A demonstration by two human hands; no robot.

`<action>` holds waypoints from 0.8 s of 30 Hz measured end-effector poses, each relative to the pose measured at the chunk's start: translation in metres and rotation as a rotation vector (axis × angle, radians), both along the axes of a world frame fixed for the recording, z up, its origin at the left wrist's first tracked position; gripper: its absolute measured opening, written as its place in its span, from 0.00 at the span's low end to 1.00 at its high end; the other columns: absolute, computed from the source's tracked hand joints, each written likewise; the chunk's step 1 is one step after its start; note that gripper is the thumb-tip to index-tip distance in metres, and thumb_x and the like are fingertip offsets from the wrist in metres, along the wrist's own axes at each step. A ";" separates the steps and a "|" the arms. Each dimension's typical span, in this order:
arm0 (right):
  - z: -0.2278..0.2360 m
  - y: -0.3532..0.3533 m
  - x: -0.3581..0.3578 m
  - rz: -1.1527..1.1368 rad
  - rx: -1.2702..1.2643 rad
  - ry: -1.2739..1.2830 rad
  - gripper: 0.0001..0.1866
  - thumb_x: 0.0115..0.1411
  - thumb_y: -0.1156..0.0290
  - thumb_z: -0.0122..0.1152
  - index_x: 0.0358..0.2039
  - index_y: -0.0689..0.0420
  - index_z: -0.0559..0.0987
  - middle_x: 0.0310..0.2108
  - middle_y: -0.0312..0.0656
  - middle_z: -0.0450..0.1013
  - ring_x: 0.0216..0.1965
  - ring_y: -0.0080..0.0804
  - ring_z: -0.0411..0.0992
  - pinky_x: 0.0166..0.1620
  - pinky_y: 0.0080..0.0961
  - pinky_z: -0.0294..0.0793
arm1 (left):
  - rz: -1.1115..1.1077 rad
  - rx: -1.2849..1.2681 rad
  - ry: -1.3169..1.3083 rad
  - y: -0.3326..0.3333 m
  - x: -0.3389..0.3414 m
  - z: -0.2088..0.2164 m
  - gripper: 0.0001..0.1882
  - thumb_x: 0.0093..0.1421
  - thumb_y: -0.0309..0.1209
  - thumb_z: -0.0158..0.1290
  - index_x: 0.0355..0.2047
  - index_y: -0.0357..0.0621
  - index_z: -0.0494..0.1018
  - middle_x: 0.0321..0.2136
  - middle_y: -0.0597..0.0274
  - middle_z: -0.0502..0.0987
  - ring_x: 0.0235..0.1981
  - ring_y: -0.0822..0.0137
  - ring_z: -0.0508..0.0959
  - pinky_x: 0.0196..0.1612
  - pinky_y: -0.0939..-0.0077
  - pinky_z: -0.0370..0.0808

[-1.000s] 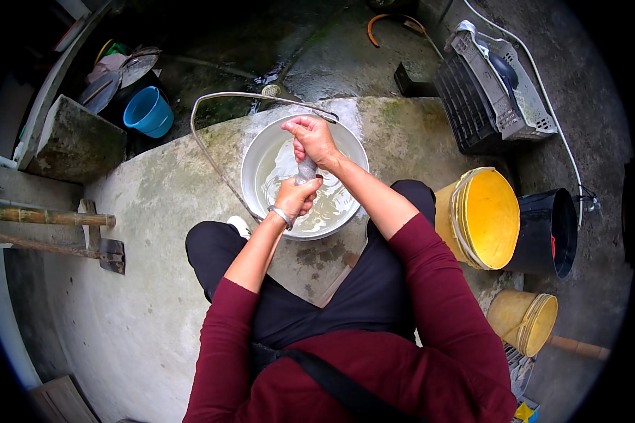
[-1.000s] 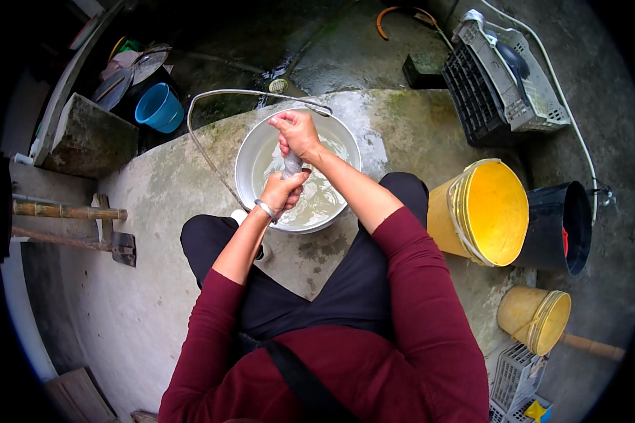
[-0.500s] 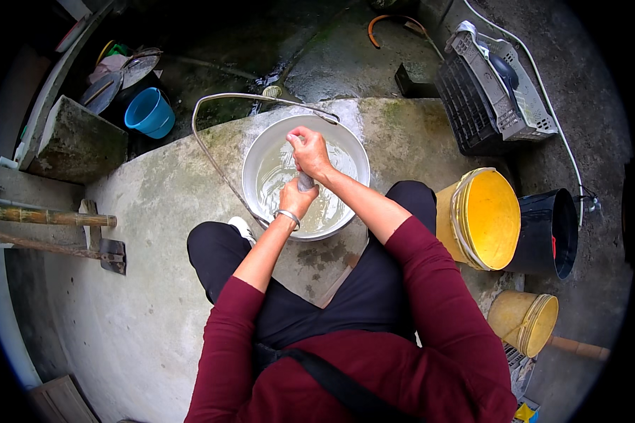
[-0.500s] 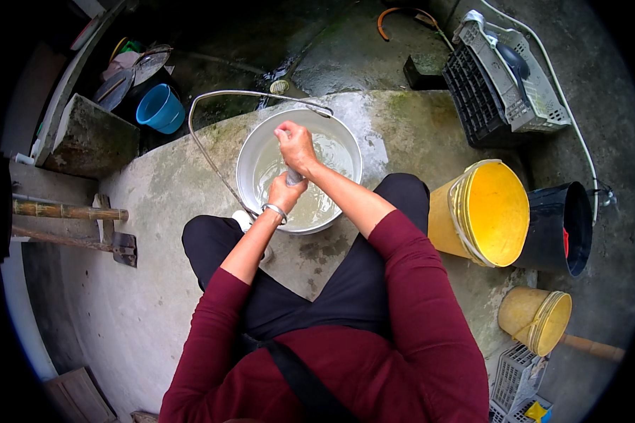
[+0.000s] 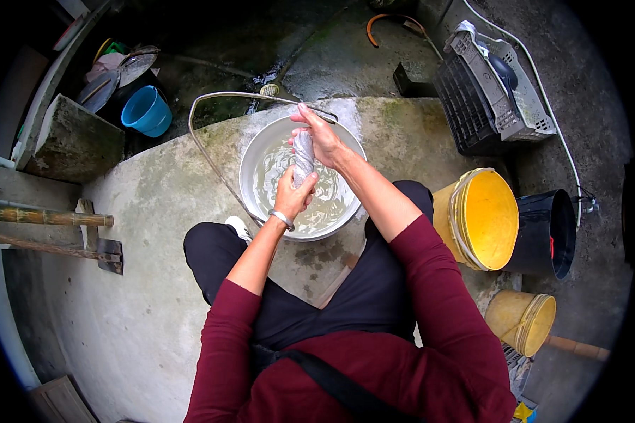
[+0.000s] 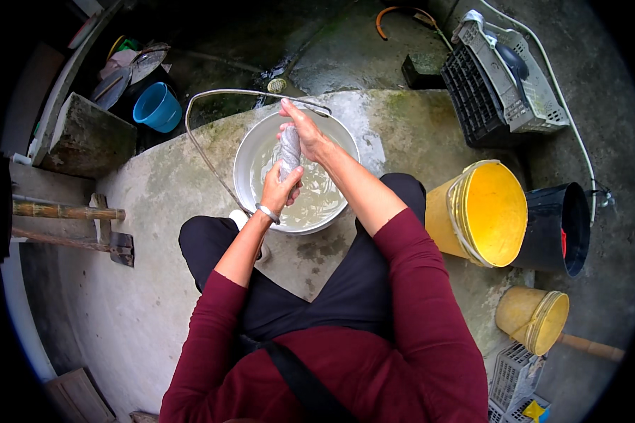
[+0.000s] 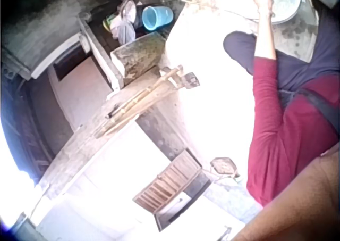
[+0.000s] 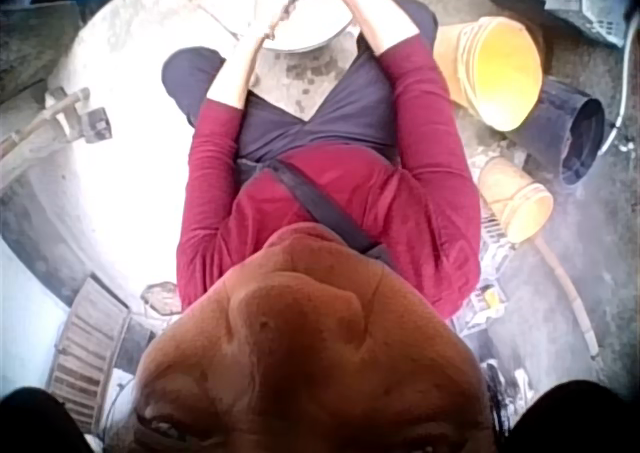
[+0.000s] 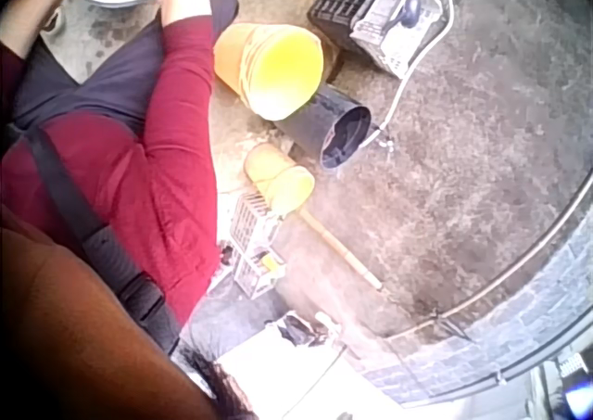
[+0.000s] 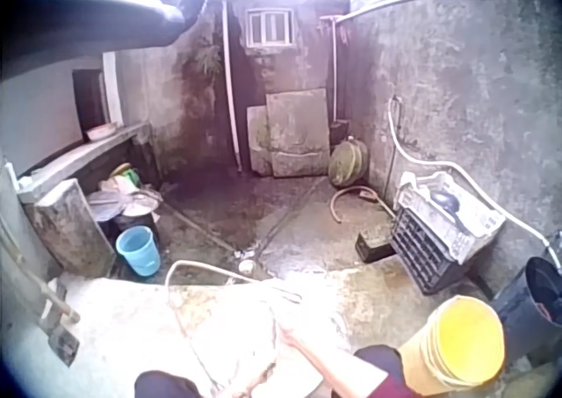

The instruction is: The person sits on a small stool and washes a grey cloth in a white bucket of water. They repeatedly submerge, scrub, and wring the cloth by hand, then use it to wipe their hands and legs before standing up.

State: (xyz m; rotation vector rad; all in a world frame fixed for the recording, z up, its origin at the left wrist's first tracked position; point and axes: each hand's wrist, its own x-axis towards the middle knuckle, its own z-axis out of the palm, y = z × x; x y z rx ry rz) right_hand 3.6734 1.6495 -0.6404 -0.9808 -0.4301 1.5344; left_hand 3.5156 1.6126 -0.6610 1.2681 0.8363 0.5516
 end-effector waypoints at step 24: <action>0.078 -0.033 -0.002 0.430 0.771 0.615 0.20 0.63 0.62 0.47 0.51 0.62 0.68 0.11 0.28 0.52 0.15 0.18 0.59 0.30 0.32 0.75 | -0.562 -1.078 -1.094 -0.037 0.003 0.068 0.23 0.60 0.37 0.49 0.52 0.44 0.58 0.18 0.67 0.65 0.08 0.83 0.59 0.09 0.90 0.53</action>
